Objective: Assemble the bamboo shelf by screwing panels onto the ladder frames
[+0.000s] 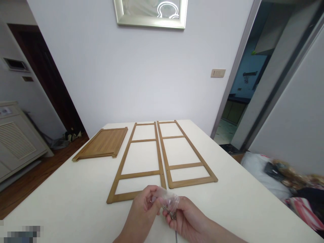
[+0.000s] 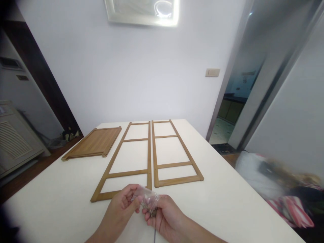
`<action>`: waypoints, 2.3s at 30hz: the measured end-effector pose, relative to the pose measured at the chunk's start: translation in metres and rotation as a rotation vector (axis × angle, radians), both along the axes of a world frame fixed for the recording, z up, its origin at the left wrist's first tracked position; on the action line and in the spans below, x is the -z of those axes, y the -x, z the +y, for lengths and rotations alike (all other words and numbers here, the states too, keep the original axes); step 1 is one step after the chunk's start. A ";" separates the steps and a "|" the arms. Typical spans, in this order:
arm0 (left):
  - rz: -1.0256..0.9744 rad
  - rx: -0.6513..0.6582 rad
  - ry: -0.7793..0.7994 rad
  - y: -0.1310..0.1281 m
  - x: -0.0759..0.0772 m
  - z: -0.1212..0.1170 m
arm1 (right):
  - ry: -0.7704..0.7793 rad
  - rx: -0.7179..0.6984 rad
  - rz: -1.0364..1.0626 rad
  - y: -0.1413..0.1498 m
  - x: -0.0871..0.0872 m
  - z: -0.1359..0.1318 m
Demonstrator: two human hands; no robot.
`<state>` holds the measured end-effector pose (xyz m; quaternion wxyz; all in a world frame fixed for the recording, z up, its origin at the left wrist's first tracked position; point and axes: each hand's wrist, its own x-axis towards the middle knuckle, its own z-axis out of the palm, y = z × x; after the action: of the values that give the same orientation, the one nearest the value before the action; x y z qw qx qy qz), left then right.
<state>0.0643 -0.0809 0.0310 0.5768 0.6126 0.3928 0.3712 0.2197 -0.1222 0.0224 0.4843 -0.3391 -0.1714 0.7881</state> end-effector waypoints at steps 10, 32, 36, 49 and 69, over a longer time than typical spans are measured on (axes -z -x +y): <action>-0.045 0.051 0.180 -0.002 0.014 0.009 | 0.061 0.086 -0.032 -0.005 0.004 0.002; 0.030 0.027 0.188 -0.001 0.010 0.008 | 0.085 -0.012 -0.036 0.002 0.005 -0.003; 0.068 0.115 0.254 0.002 -0.001 0.005 | 0.062 -0.061 -0.012 0.002 0.001 -0.004; 0.184 0.015 0.144 0.004 -0.017 0.005 | 0.075 -0.045 -0.048 0.005 0.003 -0.004; 0.234 -0.011 -0.103 0.003 -0.026 -0.016 | 0.133 -0.172 0.125 0.005 0.017 -0.006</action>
<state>0.0613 -0.0965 0.0566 0.4928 0.6782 0.4412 0.3203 0.2143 -0.1285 0.0053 0.4011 -0.3048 -0.1165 0.8560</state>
